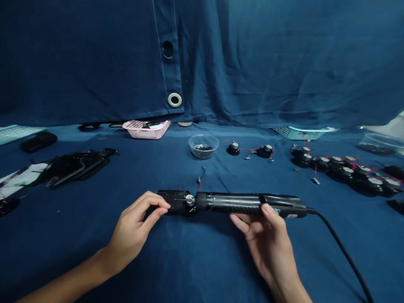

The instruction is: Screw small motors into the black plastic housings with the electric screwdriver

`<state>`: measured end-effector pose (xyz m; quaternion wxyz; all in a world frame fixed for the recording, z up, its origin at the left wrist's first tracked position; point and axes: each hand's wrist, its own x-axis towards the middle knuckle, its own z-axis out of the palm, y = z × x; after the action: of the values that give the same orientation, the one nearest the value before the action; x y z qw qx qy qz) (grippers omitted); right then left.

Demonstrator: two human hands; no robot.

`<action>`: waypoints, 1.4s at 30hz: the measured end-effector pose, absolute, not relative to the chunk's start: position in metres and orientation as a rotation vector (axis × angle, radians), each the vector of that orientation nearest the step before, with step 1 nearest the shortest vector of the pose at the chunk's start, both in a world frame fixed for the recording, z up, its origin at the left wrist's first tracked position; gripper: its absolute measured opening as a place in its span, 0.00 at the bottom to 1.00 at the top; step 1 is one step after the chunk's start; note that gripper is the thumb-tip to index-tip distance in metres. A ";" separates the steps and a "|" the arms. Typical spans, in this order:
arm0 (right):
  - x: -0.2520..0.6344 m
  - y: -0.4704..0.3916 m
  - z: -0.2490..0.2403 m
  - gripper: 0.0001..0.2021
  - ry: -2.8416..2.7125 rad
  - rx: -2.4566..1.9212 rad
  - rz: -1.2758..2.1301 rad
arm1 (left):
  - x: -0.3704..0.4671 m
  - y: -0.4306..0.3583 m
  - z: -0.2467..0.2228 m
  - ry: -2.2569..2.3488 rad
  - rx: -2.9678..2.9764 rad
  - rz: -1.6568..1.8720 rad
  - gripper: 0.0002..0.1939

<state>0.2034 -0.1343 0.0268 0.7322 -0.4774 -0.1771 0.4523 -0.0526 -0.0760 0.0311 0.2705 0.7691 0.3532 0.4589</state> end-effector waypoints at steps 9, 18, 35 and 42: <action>0.195 -0.135 0.022 0.10 -0.305 -1.031 1.070 | -0.046 -0.072 0.020 0.978 1.648 1.238 0.04; 0.193 -0.134 0.025 0.14 -0.209 -1.011 1.080 | -0.047 -0.069 0.028 0.901 1.500 1.247 0.05; 0.194 -0.136 0.019 0.15 -0.207 -1.032 1.150 | -0.049 -0.067 0.024 0.843 1.968 1.375 0.07; 0.196 -0.134 0.017 0.16 -0.200 -1.010 1.187 | -0.048 -0.071 0.028 0.872 1.983 1.416 0.07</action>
<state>0.1964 -0.1342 0.0167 0.7069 -0.4546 -0.0901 0.5344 -0.0479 -0.0708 0.0283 0.2734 0.7370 0.3240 0.5264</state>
